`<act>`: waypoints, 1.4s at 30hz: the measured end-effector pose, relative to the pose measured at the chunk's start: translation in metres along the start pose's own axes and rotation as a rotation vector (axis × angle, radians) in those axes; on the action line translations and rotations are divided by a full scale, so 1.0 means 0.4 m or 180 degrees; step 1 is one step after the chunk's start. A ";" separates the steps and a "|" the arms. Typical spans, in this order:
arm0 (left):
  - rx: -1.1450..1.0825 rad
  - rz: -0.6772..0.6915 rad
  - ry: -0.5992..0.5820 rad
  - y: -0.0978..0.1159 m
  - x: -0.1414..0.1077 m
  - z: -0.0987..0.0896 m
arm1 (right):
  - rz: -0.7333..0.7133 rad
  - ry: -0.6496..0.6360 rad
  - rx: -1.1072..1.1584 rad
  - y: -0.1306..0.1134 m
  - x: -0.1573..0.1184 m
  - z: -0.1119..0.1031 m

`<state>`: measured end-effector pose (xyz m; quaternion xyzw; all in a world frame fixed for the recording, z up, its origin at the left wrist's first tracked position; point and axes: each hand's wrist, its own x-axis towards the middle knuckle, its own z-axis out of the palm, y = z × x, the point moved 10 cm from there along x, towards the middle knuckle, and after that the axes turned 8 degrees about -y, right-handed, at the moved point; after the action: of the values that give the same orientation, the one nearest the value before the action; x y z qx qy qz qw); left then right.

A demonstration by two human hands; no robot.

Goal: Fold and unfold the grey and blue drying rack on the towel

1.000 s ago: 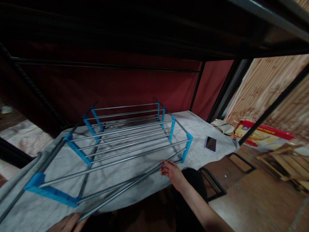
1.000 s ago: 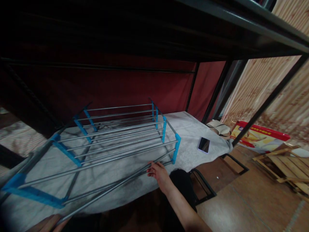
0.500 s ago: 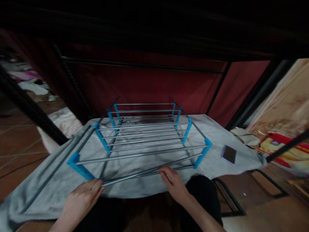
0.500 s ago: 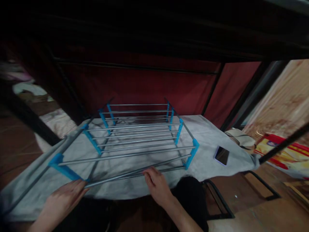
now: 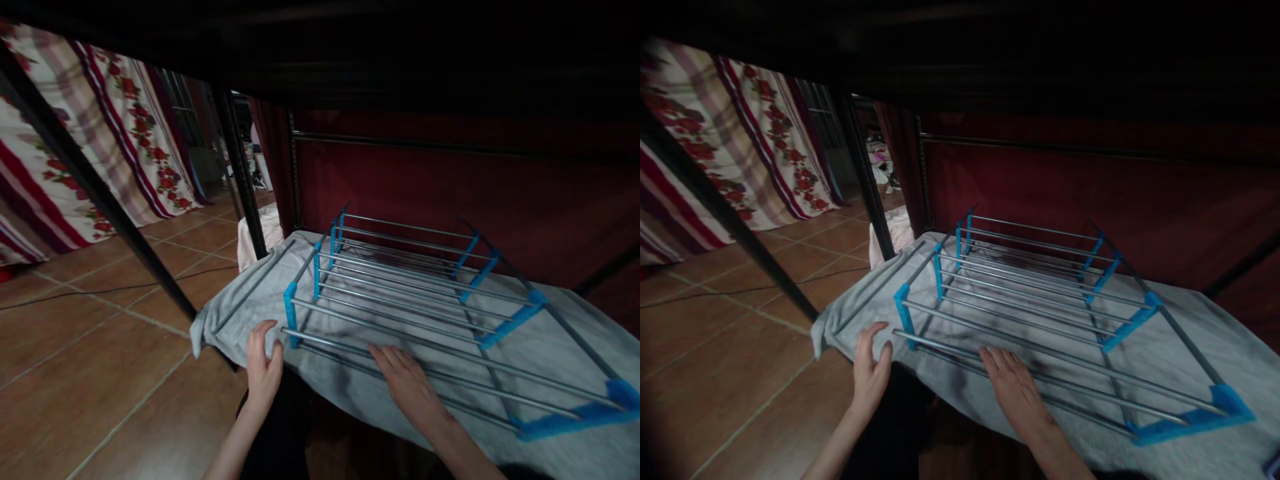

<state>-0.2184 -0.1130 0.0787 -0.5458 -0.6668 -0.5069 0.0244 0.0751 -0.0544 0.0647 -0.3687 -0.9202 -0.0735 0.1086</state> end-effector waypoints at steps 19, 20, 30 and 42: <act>-0.2495 -0.1666 -0.0086 -0.136 0.117 0.225 | -0.0470 0.0100 -0.0147 -0.024 0.036 -0.025; -0.2529 -0.1679 -0.0002 -0.142 0.114 0.229 | -0.0458 0.0069 -0.0016 -0.043 0.057 -0.035; -0.2793 -0.1751 0.0177 -0.164 0.116 0.236 | -0.0459 -0.0921 0.0417 -0.201 0.315 0.008; -0.2674 -0.1712 0.0050 -0.124 0.135 0.216 | -0.0636 -0.1193 0.0907 -0.174 0.307 0.045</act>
<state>-0.2324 -0.0089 0.0361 -0.3134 -0.5219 -0.7241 -0.3241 -0.0626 -0.0192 0.0748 -0.2641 -0.9573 0.1161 -0.0208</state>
